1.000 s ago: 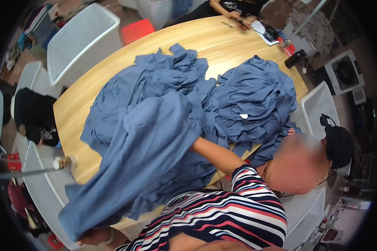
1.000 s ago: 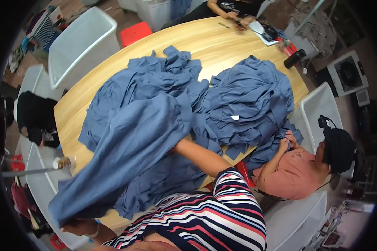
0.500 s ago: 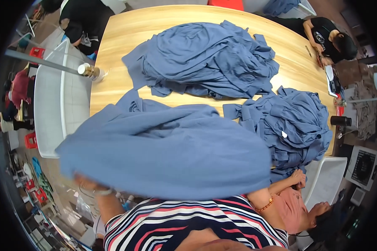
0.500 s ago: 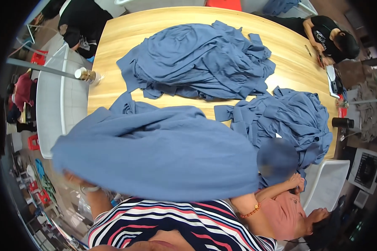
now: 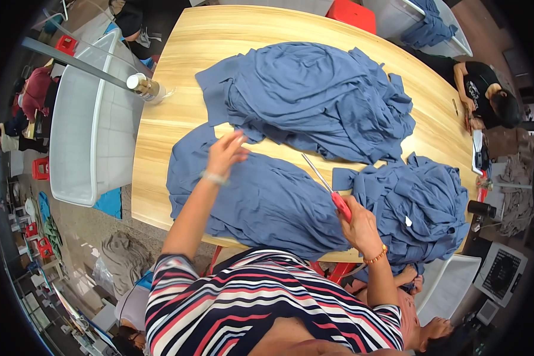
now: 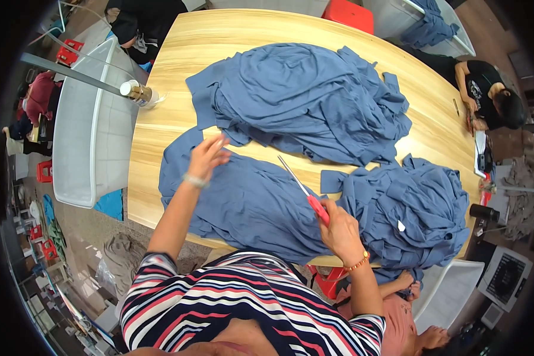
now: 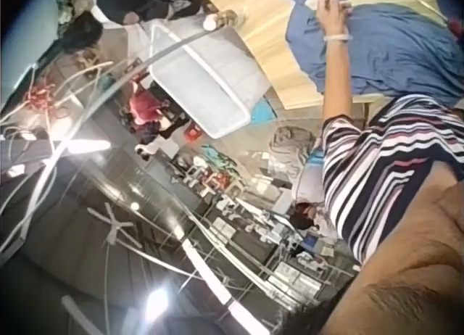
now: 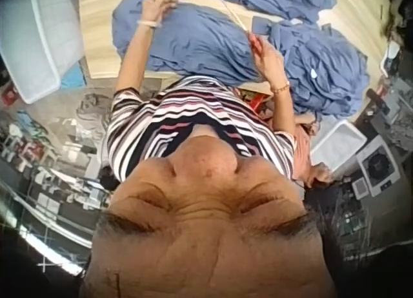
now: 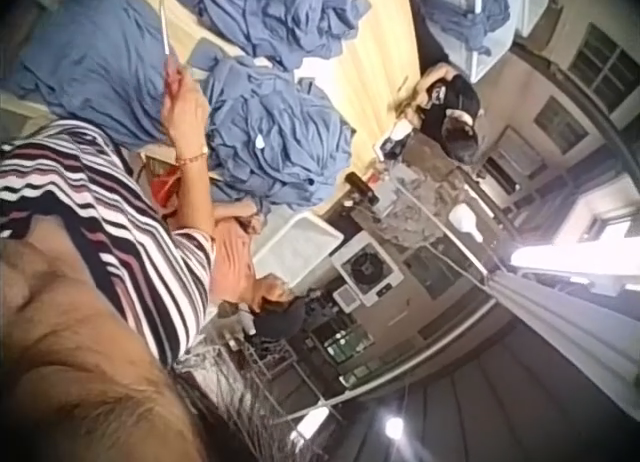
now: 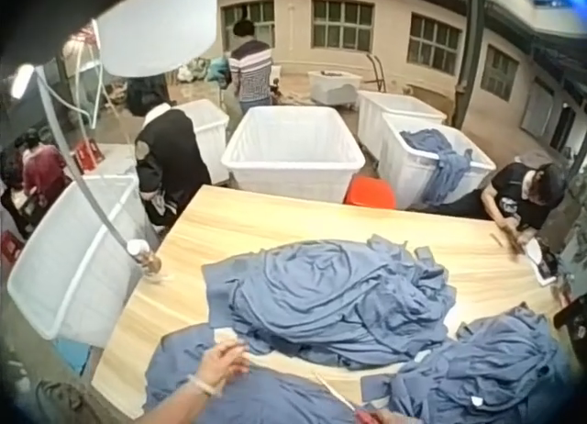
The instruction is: Trimming loose threads from blue garments using scissors and folding them on a workshop table.
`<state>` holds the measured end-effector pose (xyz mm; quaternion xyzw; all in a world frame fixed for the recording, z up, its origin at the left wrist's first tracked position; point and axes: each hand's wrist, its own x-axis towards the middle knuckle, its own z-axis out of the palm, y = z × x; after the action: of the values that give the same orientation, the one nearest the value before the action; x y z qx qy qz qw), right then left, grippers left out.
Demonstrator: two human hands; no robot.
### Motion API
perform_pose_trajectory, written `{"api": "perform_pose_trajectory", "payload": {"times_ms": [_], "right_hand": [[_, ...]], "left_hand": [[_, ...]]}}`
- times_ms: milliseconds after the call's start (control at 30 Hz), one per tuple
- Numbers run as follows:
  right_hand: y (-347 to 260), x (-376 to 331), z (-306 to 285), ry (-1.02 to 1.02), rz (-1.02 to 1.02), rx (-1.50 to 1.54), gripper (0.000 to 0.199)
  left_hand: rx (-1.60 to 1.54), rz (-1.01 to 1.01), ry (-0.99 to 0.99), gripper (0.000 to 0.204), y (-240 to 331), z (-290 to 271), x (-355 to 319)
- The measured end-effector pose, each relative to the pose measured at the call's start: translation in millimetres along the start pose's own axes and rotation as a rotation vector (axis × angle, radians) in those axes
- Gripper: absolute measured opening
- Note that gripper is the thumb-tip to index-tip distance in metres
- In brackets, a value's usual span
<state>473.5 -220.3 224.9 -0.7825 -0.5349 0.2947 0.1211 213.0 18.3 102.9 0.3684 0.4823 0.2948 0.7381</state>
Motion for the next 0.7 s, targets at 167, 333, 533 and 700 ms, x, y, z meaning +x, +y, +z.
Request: {"api": "perform_pose_trajectory", "payload": {"times_ms": [167,333,533,700], "right_hand": [[-24,62,13,-0.039,-0.051,0.044,0.021],[-42,104,16,-0.075,-0.031,-0.100,0.020],[-78,177,18,-0.081,-0.152,-0.123,0.023],[-77,180,12,-0.175,-0.244,-0.159,0.025]], "left_hand": [[-0.376,-0.019,0.177,0.030,-4,43,108],[-0.244,-0.072,0.105,0.015,-10,26,132],[-0.202,0.013,0.071,0.016,-10,19,138],[-0.167,0.062,0.065,0.017,-4,10,144]]}}
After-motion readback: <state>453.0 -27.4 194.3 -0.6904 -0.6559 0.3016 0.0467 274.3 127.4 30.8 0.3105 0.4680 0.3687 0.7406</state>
